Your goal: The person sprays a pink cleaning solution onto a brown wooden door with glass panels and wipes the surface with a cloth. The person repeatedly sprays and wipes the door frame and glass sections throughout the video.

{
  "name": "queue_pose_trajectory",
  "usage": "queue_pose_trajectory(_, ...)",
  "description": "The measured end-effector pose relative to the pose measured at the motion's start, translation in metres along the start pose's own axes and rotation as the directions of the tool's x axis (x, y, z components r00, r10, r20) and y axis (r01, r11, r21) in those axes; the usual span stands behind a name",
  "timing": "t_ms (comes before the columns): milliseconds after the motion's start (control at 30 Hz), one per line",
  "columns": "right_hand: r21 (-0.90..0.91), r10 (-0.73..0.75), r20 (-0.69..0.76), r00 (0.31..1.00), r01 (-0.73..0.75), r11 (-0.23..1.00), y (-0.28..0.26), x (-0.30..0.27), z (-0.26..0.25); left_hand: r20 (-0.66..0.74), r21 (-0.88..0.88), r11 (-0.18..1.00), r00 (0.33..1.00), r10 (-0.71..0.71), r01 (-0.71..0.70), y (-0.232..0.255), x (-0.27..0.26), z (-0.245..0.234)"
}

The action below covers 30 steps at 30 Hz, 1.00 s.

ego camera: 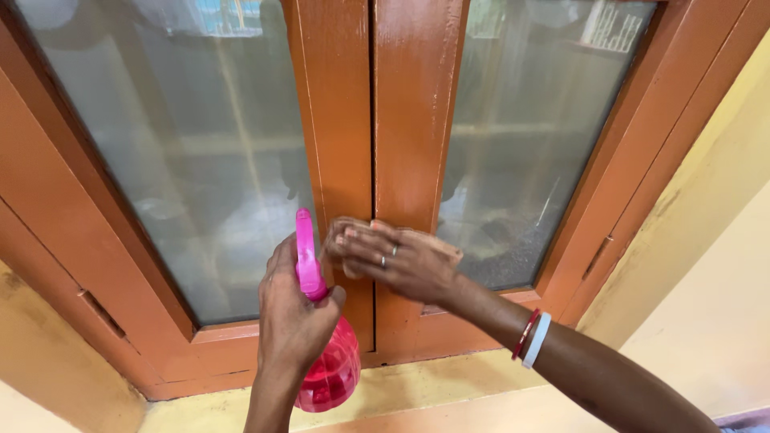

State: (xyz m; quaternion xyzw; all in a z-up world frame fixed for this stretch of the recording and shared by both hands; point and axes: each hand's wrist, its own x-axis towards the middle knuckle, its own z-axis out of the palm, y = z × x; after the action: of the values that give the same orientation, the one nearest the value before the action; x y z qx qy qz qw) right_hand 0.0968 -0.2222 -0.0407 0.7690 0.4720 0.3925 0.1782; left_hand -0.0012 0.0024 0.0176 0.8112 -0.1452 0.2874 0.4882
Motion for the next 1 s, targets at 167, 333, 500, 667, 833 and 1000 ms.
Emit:
queue_pose_trajectory(167,-0.085,0.158,-0.219,0.963,-0.180,0.980,0.065,0.048,-0.055,0.022,0.024,0.997,0.997,-0.069,0.068,0.000,-0.002,-0.002)
queue_pose_trajectory(333,-0.066,0.330,-0.319,0.889,-0.368,0.927,0.074,0.078,-0.075,0.003,0.015,0.998,0.998,-0.062,0.062,-0.011,-0.006,-0.001)
queue_pose_trajectory(500,-0.043,0.335,-0.265,0.904,-0.358,0.933,0.045,0.064,-0.048,-0.036,0.064,0.997,0.999,0.036,-0.033,-0.028,-0.010,0.004)
queue_pose_trajectory(667,-0.004,0.264,-0.169,0.950,-0.268,0.963,0.011,0.030,-0.006,0.030,0.041,0.987,0.987,-0.157,0.156,-0.032,-0.010,0.008)
queue_pose_trajectory(833,-0.007,0.141,-0.063,0.988,-0.142,0.990,-0.031,-0.006,0.040,-0.026,0.025,0.999,0.999,0.027,-0.026,-0.033,-0.015,0.010)
queue_pose_trajectory(1000,0.180,0.072,0.095,0.993,-0.088,0.980,-0.065,-0.034,0.060,-0.007,-0.006,0.997,0.997,-0.077,0.077,-0.026,-0.018,0.003)
